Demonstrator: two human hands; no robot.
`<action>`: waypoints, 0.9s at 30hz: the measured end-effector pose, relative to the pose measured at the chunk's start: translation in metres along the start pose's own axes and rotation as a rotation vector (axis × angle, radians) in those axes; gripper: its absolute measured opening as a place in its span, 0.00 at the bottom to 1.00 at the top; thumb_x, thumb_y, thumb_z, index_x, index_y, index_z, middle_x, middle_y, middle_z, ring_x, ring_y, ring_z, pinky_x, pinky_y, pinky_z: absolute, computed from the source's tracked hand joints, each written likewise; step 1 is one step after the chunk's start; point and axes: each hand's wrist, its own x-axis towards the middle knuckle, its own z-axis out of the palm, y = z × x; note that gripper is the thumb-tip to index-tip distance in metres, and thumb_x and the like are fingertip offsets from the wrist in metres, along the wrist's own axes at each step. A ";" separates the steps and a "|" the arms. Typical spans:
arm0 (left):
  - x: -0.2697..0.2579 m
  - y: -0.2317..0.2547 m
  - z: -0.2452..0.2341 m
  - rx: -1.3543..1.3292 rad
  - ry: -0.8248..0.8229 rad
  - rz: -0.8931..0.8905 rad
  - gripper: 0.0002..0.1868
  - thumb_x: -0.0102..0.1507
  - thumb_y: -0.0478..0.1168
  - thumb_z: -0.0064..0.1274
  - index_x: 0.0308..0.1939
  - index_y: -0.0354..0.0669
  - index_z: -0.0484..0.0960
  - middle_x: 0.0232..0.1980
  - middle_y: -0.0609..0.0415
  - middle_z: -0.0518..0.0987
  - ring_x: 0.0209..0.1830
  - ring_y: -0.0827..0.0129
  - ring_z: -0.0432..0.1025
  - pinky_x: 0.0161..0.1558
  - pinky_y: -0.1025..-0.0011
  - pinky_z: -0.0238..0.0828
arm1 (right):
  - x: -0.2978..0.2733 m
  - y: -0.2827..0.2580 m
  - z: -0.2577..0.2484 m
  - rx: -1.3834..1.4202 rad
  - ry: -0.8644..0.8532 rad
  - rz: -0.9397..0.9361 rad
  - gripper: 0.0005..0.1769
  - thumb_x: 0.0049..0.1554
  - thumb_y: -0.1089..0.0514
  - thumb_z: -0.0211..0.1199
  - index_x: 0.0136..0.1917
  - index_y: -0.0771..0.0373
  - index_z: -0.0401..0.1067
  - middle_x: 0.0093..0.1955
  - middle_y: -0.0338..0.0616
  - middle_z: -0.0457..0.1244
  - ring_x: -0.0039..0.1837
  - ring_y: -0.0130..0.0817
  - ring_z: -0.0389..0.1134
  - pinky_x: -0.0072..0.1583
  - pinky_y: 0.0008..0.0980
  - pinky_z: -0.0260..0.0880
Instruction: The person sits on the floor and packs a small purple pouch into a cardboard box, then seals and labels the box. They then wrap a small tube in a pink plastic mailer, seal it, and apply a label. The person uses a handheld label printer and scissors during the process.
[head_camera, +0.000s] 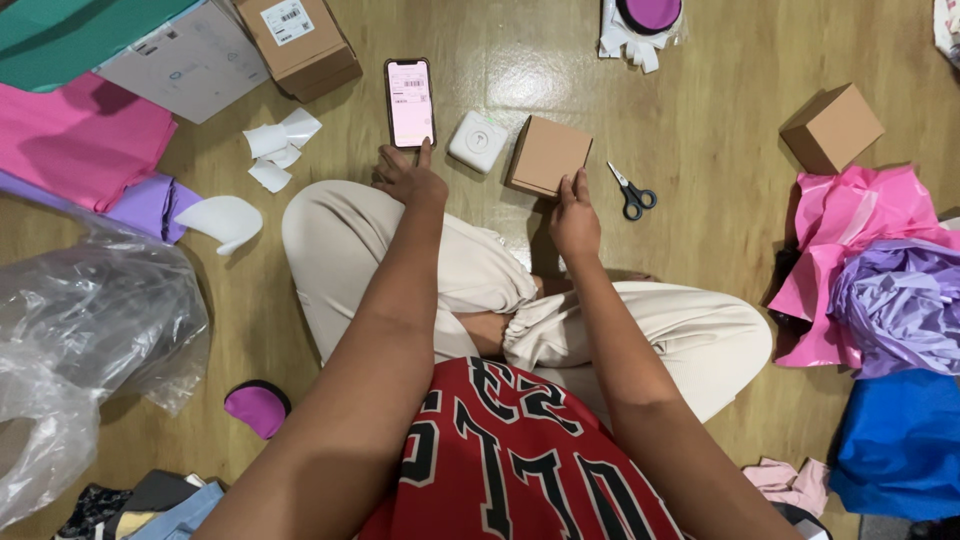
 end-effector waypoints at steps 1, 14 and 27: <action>-0.001 0.000 -0.001 0.012 -0.013 0.001 0.51 0.65 0.47 0.53 0.79 0.90 0.35 0.84 0.39 0.24 0.84 0.31 0.32 0.75 0.33 0.36 | 0.000 0.000 0.000 0.001 0.003 0.000 0.29 0.58 0.61 0.57 0.73 0.58 0.68 0.82 0.53 0.49 0.59 0.55 0.71 0.55 0.47 0.74; -0.002 0.000 -0.001 -0.058 0.131 0.030 0.53 0.63 0.47 0.54 0.82 0.74 0.33 0.83 0.41 0.26 0.81 0.30 0.33 0.74 0.34 0.38 | -0.001 0.000 0.000 0.004 0.002 0.007 0.29 0.57 0.62 0.57 0.72 0.58 0.68 0.82 0.53 0.50 0.59 0.55 0.71 0.54 0.47 0.74; -0.004 0.064 0.032 -0.162 0.537 0.549 0.61 0.55 0.56 0.68 0.78 0.33 0.45 0.77 0.34 0.54 0.77 0.43 0.53 0.74 0.50 0.52 | 0.001 -0.002 0.005 0.012 0.007 0.011 0.32 0.56 0.63 0.56 0.74 0.58 0.66 0.82 0.55 0.49 0.59 0.56 0.71 0.53 0.47 0.74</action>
